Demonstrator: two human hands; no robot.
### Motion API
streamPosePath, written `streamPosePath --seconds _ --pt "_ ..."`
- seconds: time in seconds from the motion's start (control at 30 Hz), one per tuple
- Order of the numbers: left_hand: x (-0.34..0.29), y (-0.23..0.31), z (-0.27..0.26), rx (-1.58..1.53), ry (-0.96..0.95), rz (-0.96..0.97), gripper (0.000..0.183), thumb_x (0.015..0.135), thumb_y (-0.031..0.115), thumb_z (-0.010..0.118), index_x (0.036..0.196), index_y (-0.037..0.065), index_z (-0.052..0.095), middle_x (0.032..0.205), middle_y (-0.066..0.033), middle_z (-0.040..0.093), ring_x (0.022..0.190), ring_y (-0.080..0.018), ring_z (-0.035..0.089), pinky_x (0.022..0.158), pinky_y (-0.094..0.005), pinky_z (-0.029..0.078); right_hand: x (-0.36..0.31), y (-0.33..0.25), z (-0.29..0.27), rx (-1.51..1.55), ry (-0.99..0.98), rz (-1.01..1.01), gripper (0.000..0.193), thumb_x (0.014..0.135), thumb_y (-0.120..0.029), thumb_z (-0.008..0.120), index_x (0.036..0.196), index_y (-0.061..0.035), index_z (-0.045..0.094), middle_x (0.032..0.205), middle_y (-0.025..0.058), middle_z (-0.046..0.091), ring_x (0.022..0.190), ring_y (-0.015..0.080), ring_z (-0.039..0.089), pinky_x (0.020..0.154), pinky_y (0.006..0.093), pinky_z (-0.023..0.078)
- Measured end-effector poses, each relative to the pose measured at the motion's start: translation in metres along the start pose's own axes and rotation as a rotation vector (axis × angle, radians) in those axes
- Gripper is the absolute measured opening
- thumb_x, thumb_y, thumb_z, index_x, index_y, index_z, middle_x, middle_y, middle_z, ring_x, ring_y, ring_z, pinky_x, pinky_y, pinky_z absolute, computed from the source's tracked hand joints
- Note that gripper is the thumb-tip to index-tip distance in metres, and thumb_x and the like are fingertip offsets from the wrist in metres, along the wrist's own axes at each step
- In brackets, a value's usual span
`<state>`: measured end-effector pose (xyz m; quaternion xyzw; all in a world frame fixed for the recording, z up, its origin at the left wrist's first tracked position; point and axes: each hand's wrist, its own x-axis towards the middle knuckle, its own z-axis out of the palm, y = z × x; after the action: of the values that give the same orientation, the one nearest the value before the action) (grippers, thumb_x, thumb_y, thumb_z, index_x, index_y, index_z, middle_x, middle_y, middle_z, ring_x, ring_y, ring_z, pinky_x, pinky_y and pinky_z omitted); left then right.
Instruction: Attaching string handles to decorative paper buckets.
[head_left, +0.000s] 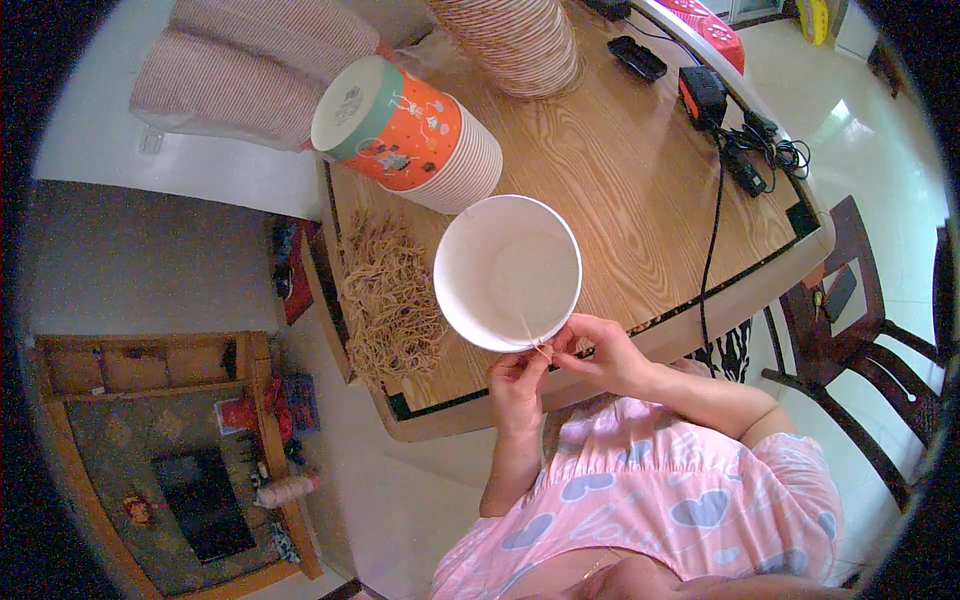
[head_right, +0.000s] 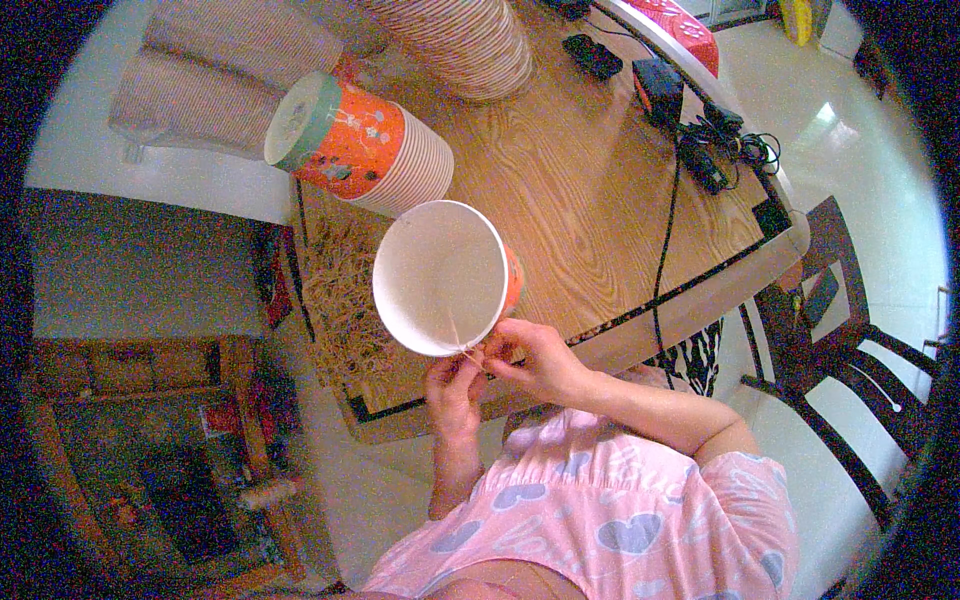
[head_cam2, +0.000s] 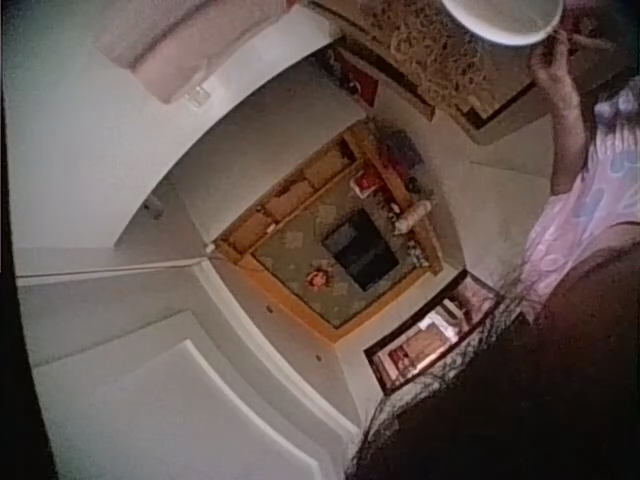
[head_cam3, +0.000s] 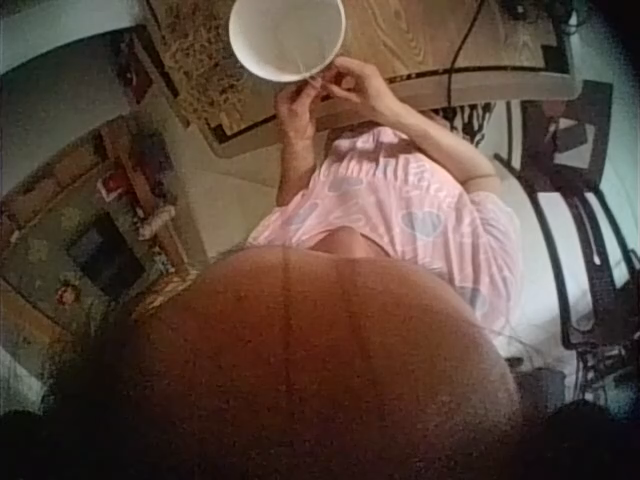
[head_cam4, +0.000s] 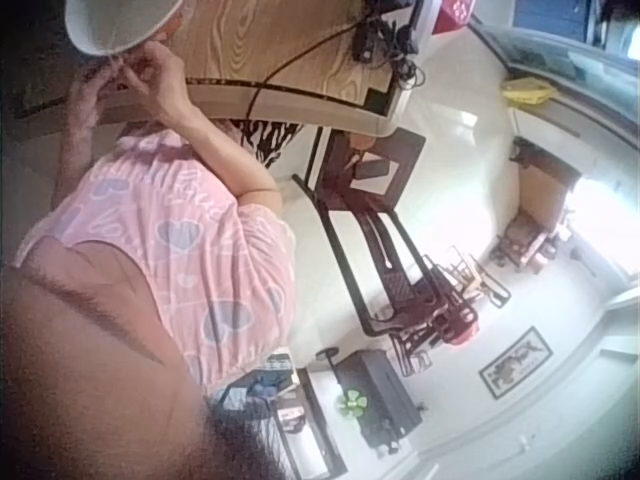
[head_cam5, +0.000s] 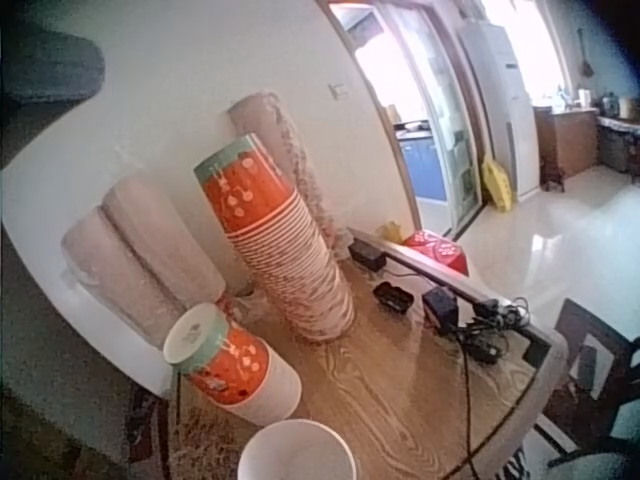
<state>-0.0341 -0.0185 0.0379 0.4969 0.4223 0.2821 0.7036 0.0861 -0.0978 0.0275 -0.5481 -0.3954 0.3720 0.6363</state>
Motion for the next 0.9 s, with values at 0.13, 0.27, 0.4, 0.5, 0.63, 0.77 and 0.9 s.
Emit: streamPosePath --seconds 0.13,0.27,0.4,0.5,0.63,0.77,0.9 --pt "-0.001 0.0 0.001 -0.047 0.051 -0.024 0.007 0.074 0.006 0.065 0.08 0.007 0.062 0.068 0.0027 0.057 0.046 -0.0024 0.04 0.039 -0.0168 0.026 0.0 -0.006 0.0 0.042 0.01 0.034 0.01 0.077 -0.004 0.061 0.084 -0.0008 0.056 0.074 0.0027 0.056 0.069 0.0091 0.053 0.061 0.0234 0.044" --pt "0.0 -0.001 -0.004 -0.057 0.008 -0.029 0.008 0.074 0.004 0.065 0.08 0.008 0.062 0.068 0.0026 0.057 0.047 -0.0028 0.041 0.039 -0.0169 0.027 -0.001 -0.007 -0.002 0.061 0.015 0.053 0.009 0.076 -0.002 0.06 0.083 -0.0008 0.056 0.074 0.0026 0.056 0.069 0.0085 0.052 0.062 0.0231 0.044" --pt "-0.002 0.0 -0.002 0.003 0.003 -0.016 0.011 0.072 0.005 0.068 0.082 0.004 0.062 0.071 0.0029 0.058 0.059 -0.0031 0.048 0.052 -0.0154 0.035 -0.001 0.003 -0.003 0.035 0.0 0.034 0.009 0.076 -0.005 0.06 0.081 -0.0013 0.054 0.072 0.0061 0.055 0.069 0.0138 0.056 0.064 0.0279 0.047" --pt "-0.002 0.0 -0.004 0.073 0.027 0.023 0.011 0.073 0.004 0.068 0.082 0.004 0.062 0.073 0.0017 0.059 0.061 -0.004 0.05 0.054 -0.0157 0.037 -0.002 0.001 -0.004 0.014 -0.019 0.046 0.009 0.076 -0.005 0.06 0.081 -0.0013 0.054 0.073 0.0061 0.055 0.069 0.0139 0.056 0.064 0.0277 0.047" --pt "-0.004 0.002 -0.009 0.114 0.071 0.031 0.011 0.074 0.003 0.066 0.084 0.002 0.062 0.077 -0.0003 0.061 0.064 -0.0059 0.053 0.058 -0.0171 0.04 -0.002 -0.003 -0.007 0.032 -0.016 0.062 0.009 0.077 -0.004 0.06 0.082 -0.0005 0.055 0.073 0.0018 0.055 0.069 0.0077 0.052 0.061 0.0226 0.044" --pt "-0.002 -0.001 -0.008 0.172 0.063 0.116 0.01 0.074 0.002 0.066 0.084 0.002 0.063 0.077 -0.0006 0.061 0.064 -0.0062 0.053 0.059 -0.0178 0.041 -0.003 -0.001 -0.008 0.054 -0.036 0.041 0.009 0.078 -0.006 0.06 0.082 -0.0003 0.055 0.073 0.0017 0.055 0.069 0.0077 0.052 0.062 0.0226 0.044" --pt "-0.002 -0.003 -0.008 0.261 0.05 0.187 0.011 0.075 0.002 0.065 0.085 0.0 0.063 0.075 0.0007 0.06 0.063 -0.005 0.052 0.057 -0.0182 0.041 -0.001 -0.002 -0.005 0.047 -0.054 0.077 0.009 0.08 -0.008 0.057 0.084 -0.0001 0.056 0.076 0.0059 0.058 0.072 0.0116 0.056 0.066 0.0267 0.047"
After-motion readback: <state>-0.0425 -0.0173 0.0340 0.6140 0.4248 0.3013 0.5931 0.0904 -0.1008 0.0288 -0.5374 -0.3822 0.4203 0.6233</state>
